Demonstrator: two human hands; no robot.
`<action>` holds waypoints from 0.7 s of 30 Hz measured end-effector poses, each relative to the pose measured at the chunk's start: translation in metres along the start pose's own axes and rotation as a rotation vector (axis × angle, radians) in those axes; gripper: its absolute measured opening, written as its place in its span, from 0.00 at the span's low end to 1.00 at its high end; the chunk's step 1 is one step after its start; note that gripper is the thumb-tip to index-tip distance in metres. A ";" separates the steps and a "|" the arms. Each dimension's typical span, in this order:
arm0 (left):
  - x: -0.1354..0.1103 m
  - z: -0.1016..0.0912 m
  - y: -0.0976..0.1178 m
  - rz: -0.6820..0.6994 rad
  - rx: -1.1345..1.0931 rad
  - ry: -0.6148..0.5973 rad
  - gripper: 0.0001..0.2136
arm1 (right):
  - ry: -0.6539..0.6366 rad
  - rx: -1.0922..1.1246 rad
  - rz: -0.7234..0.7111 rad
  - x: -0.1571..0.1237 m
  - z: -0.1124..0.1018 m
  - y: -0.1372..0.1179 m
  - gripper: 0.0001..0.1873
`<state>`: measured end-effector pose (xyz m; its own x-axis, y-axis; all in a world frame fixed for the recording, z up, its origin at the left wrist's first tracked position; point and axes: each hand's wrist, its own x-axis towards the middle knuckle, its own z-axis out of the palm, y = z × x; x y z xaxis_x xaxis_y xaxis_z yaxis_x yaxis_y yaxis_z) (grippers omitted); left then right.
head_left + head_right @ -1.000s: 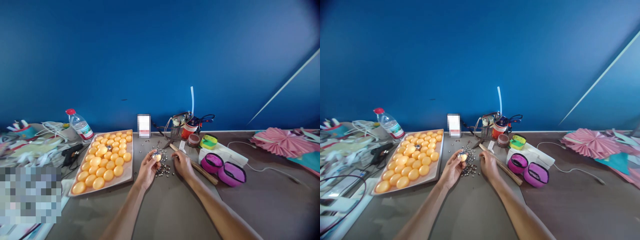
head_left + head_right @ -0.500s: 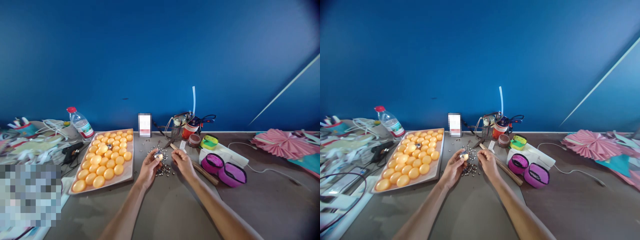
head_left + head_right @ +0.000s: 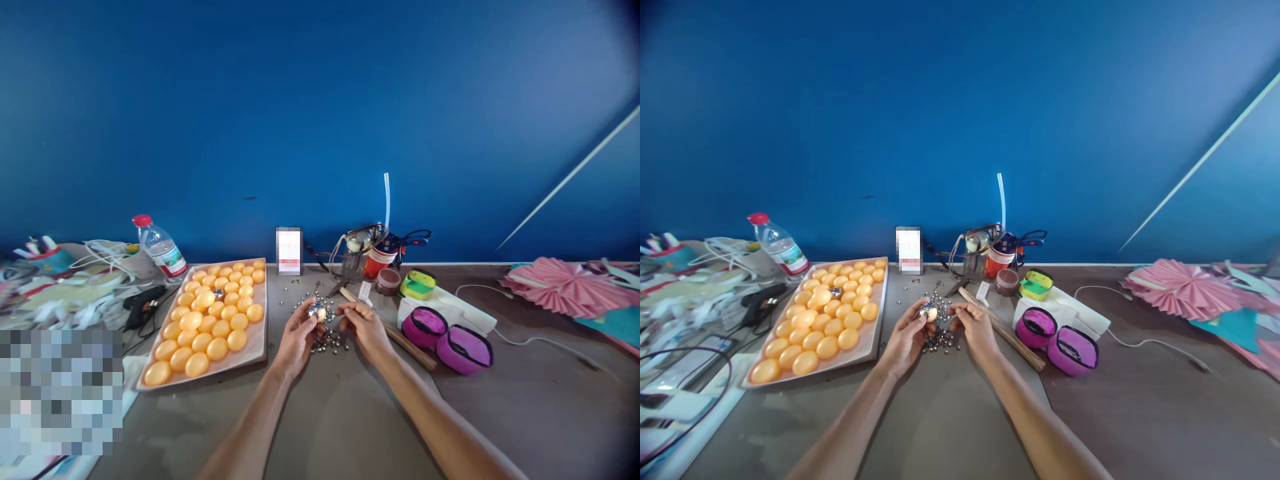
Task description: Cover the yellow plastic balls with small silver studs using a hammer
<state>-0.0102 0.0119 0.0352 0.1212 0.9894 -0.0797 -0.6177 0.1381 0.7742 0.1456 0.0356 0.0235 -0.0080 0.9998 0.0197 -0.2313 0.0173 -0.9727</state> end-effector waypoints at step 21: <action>0.000 -0.005 -0.007 0.018 0.213 -0.045 0.22 | -0.135 -0.007 0.102 -0.018 0.018 -0.020 0.13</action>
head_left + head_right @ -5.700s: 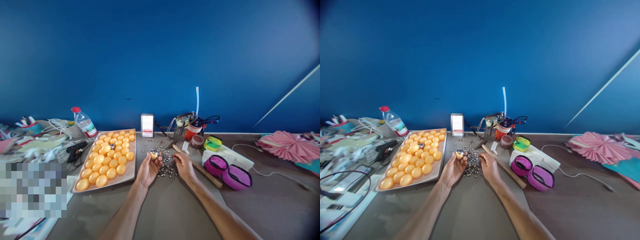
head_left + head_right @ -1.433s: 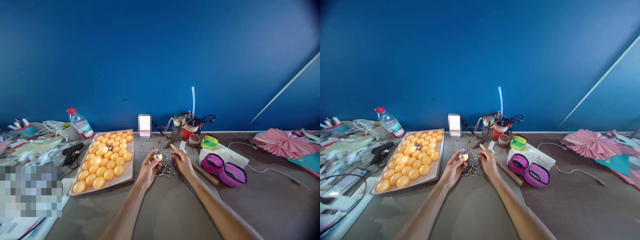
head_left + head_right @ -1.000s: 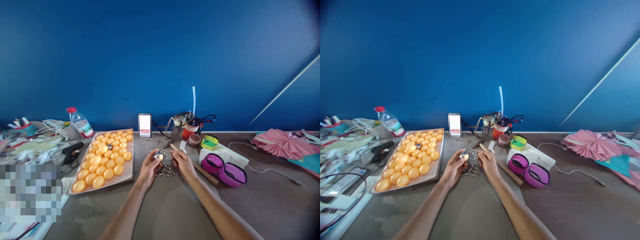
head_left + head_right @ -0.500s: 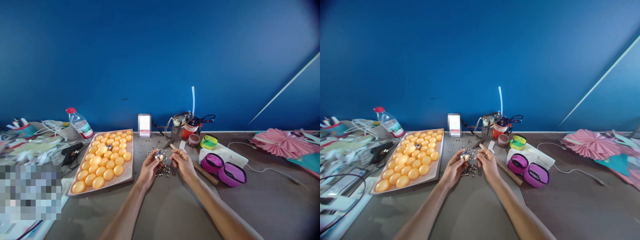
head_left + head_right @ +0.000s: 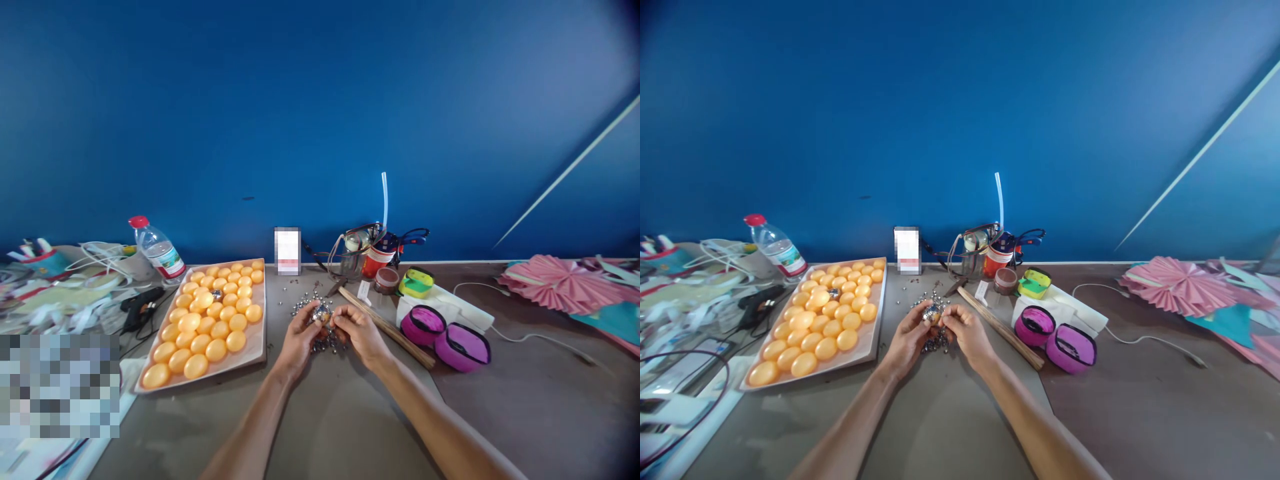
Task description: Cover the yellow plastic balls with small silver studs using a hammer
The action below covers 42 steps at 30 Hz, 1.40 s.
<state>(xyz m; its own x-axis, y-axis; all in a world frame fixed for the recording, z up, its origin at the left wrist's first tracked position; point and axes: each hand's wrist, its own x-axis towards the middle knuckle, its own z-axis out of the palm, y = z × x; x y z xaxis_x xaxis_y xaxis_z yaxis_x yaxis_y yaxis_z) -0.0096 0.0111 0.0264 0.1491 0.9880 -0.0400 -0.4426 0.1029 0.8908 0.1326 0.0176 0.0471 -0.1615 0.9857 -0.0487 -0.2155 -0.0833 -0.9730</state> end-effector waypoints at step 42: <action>-0.002 -0.005 -0.010 0.200 0.433 0.038 0.19 | 0.035 0.000 0.158 -0.004 0.002 0.007 0.11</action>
<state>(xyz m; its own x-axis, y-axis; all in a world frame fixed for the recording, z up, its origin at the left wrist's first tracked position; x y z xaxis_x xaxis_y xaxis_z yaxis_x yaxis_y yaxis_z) -0.0098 0.0083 0.0149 0.0626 0.9879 0.1416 -0.0492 -0.1387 0.9891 0.1295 0.0124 0.0405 -0.1595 0.9649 -0.2088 -0.1904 -0.2376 -0.9525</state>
